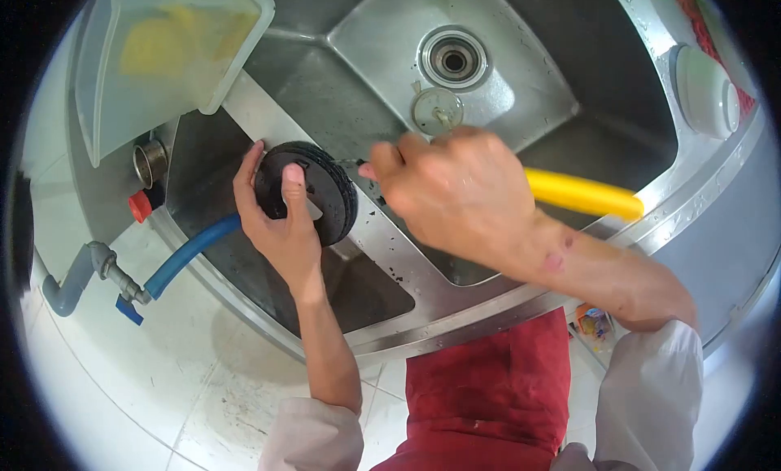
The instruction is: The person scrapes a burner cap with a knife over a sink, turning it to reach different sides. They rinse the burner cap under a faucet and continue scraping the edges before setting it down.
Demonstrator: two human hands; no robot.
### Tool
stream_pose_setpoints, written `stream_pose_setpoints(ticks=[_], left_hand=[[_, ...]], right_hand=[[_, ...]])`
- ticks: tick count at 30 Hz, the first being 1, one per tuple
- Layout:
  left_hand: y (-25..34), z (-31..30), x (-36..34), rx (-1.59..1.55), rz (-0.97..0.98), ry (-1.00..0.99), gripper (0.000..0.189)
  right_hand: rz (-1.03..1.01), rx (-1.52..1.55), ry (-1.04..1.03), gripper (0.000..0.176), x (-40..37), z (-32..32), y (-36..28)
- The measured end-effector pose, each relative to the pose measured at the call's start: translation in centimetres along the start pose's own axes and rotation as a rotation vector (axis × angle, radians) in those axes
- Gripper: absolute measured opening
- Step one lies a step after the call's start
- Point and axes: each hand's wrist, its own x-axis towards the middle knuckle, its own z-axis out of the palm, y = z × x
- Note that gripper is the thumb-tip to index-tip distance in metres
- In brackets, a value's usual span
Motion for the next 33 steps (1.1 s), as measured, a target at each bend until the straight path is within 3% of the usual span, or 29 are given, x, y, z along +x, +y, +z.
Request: stream_pose_setpoints(ticks=[7, 13, 19, 22, 25, 28, 29, 32, 33], left_hand=[[0.5, 0.2, -0.9, 0.103, -0.073, 0.078, 0.044], [1.1, 1.1, -1.2, -0.018, -0.206, 0.158, 0.040], [1.2, 1.8, -1.2, -0.050, -0.160, 0.221, 0.041], [1.3, 1.3, -0.9, -0.107, -0.230, 0.159, 0.046], [2.5, -0.2, -1.1, 0.233, -0.177, -0.069, 0.053], [-0.1, -2.6, 0.2, 0.332, 0.454, -0.178, 0.059], [-0.1, -3.2, 1.0, 0.313, 0.598, -0.299, 0.060], [-1.9, -3.8, 4.4, 0.405, 0.845, -0.580, 0.060], [-2.5, -3.0, 4.3, 0.345, 0.838, -0.485, 0.057]], right_hand=[[0.113, -0.020, -0.004, 0.031, -1.0, 0.4, -1.3], [0.174, 0.010, -0.004, 0.032, -2.7, 0.6, -2.2], [0.221, 0.087, 0.008, 0.031, -4.8, 1.2, -3.7], [0.229, 0.091, 0.029, 0.031, -4.3, 1.1, -3.4], [0.233, 0.112, 0.002, 0.030, -3.8, 0.9, -2.6], [0.212, 0.074, 0.047, 0.030, -3.6, 0.8, -2.5], [0.211, 0.070, 0.074, 0.030, -3.4, 0.9, -2.4], [0.218, 0.051, 0.120, 0.030, -2.9, 1.1, -2.7], [0.226, 0.044, 0.116, 0.030, -3.0, 1.1, -2.9]])
